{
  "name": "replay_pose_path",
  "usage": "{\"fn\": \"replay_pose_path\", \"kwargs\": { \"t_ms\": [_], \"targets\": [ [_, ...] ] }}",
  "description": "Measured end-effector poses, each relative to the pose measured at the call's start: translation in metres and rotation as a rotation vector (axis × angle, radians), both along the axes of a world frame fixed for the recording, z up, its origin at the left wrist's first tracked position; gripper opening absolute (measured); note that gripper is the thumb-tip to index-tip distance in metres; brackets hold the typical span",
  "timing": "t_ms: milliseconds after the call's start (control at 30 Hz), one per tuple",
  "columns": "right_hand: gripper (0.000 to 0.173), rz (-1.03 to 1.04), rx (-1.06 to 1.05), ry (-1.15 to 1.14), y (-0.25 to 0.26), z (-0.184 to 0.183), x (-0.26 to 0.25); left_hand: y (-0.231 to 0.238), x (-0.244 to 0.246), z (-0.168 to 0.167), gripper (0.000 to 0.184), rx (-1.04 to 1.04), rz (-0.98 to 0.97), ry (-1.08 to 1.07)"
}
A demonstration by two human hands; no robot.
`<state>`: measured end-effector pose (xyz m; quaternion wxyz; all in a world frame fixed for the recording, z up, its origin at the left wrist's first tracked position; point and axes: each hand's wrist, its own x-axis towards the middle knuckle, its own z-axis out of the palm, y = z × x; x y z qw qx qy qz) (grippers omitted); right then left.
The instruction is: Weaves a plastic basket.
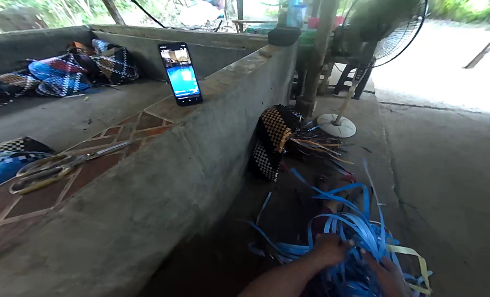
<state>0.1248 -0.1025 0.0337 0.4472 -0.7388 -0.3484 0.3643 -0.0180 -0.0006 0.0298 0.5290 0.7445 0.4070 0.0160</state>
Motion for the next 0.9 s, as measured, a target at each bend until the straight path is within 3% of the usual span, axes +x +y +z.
{"fn": "replay_pose_path", "kwargs": {
  "t_ms": [100,233,367,467,567,800,867,900],
  "targets": [
    [0.020,-0.103,0.063,0.132,-0.005,0.002,-0.003,0.000,0.010,-0.004,0.061,-0.011,0.012,0.033],
    [0.019,-0.117,0.153,0.102,-0.009,0.008,-0.004,-0.001,0.019,-0.005,0.047,0.045,-0.054,0.085],
    [0.045,0.021,-0.148,-0.194,-0.012,-0.016,-0.001,-0.001,0.020,-0.007,0.046,0.050,-0.013,0.079],
    [0.044,0.046,-0.297,-0.179,-0.011,-0.025,-0.001,0.004,0.020,-0.011,0.049,0.017,-0.043,0.101],
    [0.040,0.043,-0.240,-0.174,-0.010,-0.009,-0.004,0.006,0.020,-0.013,0.050,-0.016,-0.064,0.094],
    [0.040,-0.026,-0.126,-0.211,0.001,-0.006,-0.001,-0.004,0.024,-0.019,0.052,0.175,-0.202,0.040],
    [0.049,-0.047,-0.039,-0.327,-0.001,-0.001,-0.007,0.000,0.023,-0.026,0.054,0.156,-0.151,0.016],
    [0.064,-0.066,0.002,-0.416,-0.003,0.007,-0.010,0.000,0.022,-0.029,0.054,0.128,-0.115,-0.004]
  ]
}}
